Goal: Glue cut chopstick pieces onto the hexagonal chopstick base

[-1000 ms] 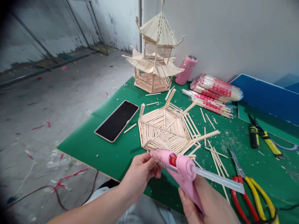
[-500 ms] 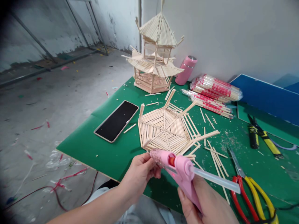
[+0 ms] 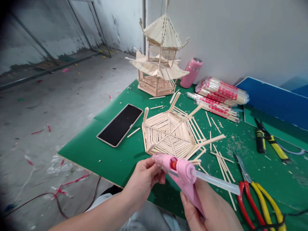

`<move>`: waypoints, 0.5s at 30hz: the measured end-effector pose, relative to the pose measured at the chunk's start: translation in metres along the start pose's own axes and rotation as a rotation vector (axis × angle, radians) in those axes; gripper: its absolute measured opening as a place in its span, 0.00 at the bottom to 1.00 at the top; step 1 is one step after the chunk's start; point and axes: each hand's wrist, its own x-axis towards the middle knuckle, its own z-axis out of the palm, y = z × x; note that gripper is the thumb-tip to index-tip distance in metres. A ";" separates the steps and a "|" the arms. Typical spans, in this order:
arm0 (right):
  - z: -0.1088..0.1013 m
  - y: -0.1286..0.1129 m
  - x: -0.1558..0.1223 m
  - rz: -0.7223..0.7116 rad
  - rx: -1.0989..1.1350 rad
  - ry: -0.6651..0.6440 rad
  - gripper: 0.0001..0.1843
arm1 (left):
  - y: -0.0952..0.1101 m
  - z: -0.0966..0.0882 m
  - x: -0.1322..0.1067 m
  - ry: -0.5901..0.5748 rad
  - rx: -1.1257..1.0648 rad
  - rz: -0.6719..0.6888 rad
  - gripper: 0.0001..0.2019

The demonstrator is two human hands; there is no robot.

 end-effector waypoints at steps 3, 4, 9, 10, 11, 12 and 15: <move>-0.001 0.000 0.003 0.016 -0.029 0.015 0.23 | 0.000 0.000 0.000 -0.006 0.003 0.005 0.11; -0.002 0.000 0.003 0.021 -0.036 0.020 0.24 | -0.001 0.000 0.000 -0.006 0.003 0.006 0.11; -0.006 -0.001 0.007 0.021 -0.039 0.034 0.24 | -0.002 -0.001 0.000 -0.005 -0.002 0.006 0.10; -0.007 -0.002 0.009 0.013 -0.031 0.033 0.23 | -0.002 -0.001 0.000 -0.007 -0.005 0.006 0.10; -0.007 -0.003 0.011 0.001 -0.017 0.029 0.22 | -0.001 0.000 0.000 -0.009 -0.008 0.007 0.10; -0.008 -0.005 0.013 -0.011 0.000 0.020 0.21 | -0.001 0.000 0.000 -0.010 -0.012 0.009 0.11; -0.011 -0.008 0.019 -0.053 0.046 0.028 0.19 | 0.001 0.001 0.000 -0.009 -0.023 0.012 0.11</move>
